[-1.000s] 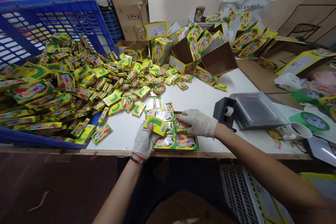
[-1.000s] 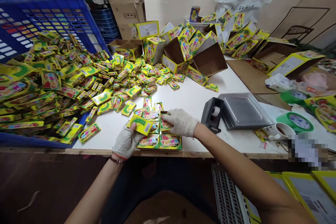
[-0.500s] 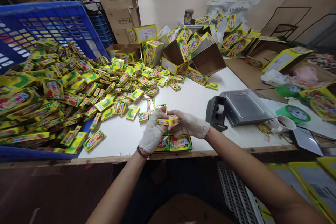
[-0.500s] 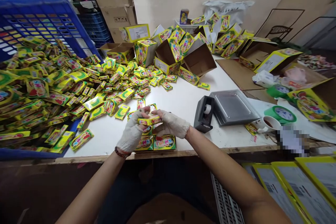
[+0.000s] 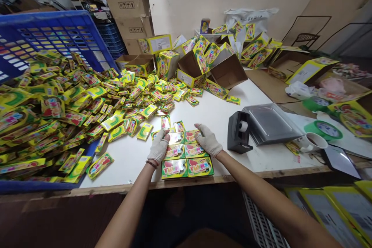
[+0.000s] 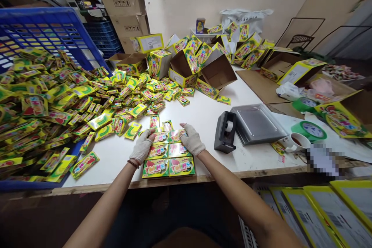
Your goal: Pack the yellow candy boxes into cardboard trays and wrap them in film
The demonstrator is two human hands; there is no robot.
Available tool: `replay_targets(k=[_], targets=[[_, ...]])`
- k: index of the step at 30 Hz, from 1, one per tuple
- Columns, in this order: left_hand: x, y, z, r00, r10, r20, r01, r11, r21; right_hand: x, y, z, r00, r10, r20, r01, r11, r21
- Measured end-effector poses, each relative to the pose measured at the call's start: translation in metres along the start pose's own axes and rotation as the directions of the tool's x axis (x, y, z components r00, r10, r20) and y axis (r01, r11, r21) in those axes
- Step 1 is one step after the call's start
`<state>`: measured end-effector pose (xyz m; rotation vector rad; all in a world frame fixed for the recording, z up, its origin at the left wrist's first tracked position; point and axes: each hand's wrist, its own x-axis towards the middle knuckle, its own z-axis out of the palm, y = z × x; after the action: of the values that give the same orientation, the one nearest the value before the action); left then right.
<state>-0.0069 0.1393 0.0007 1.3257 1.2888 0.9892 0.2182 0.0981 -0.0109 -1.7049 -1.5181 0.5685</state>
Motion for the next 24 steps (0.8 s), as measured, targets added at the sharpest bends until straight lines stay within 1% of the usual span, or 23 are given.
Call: replay_targets(k=[4,6,8,10,12,14,16,17,18,19,20,21,22,23,24], targets=[[-0.006,-0.004,0.003,0.999,-0.016,-0.044,0.015,1.000,-0.016,-0.001,0.004,0.003,0.995,-0.089,0.049,0.089,0.996,-0.007],[-0.006,-0.006,0.004,0.998,-0.031,-0.063,0.031,0.999,-0.010,-0.002,0.008,0.005,0.987,-0.141,0.072,0.146,0.987,-0.071],[-0.006,-0.008,0.005,0.996,-0.043,-0.076,0.044,0.999,0.009,-0.004,0.012,0.008,0.978,-0.181,0.101,0.196,0.966,-0.169],[-0.006,-0.010,0.006,0.996,-0.040,-0.079,0.043,0.999,0.033,-0.005,0.015,0.012,0.977,-0.184,0.109,0.205,0.952,-0.227],[-0.005,-0.012,0.007,0.997,-0.023,-0.079,0.028,0.998,0.064,-0.007,0.014,0.015,0.980,-0.171,0.105,0.191,0.955,-0.227],[-0.005,-0.010,0.008,0.998,0.013,-0.062,-0.006,0.993,0.117,-0.007,0.008,0.015,0.982,-0.146,0.120,0.171,0.957,-0.234],[-0.004,-0.003,0.010,0.998,0.066,-0.024,-0.062,0.984,0.169,-0.007,-0.002,0.013,0.980,-0.116,0.163,0.161,0.940,-0.300],[-0.004,0.002,0.012,0.994,0.110,0.014,-0.111,0.973,0.202,-0.007,-0.008,0.011,0.978,-0.104,0.183,0.164,0.921,-0.353],[-0.005,0.007,0.013,0.982,0.171,0.080,-0.186,0.947,0.261,-0.007,-0.014,0.009,0.975,-0.098,0.199,0.173,0.896,-0.410],[-0.007,0.013,0.015,0.957,0.235,0.172,-0.282,0.895,0.346,-0.008,-0.020,0.008,0.972,-0.101,0.214,0.192,0.866,-0.462],[-0.009,0.017,0.016,0.914,0.293,0.282,-0.395,0.805,0.443,-0.008,-0.025,0.007,0.968,-0.111,0.225,0.213,0.836,-0.505],[-0.011,0.021,0.018,0.849,0.321,0.419,-0.519,0.651,0.553,-0.008,-0.028,0.006,0.963,-0.126,0.237,0.238,0.810,-0.536],[-0.012,0.022,0.019,0.813,0.315,0.490,-0.580,0.511,0.635,-0.008,-0.030,0.006,0.956,-0.145,0.256,0.267,0.796,-0.544],[-0.013,0.023,0.021,0.794,0.298,0.530,-0.608,0.390,0.692,-0.006,-0.030,0.007,0.958,-0.151,0.242,0.263,0.796,-0.546],[-0.013,0.022,0.023,0.789,0.291,0.540,-0.611,0.293,0.735,-0.005,-0.029,0.008,0.957,-0.169,0.234,0.273,0.796,-0.541]])
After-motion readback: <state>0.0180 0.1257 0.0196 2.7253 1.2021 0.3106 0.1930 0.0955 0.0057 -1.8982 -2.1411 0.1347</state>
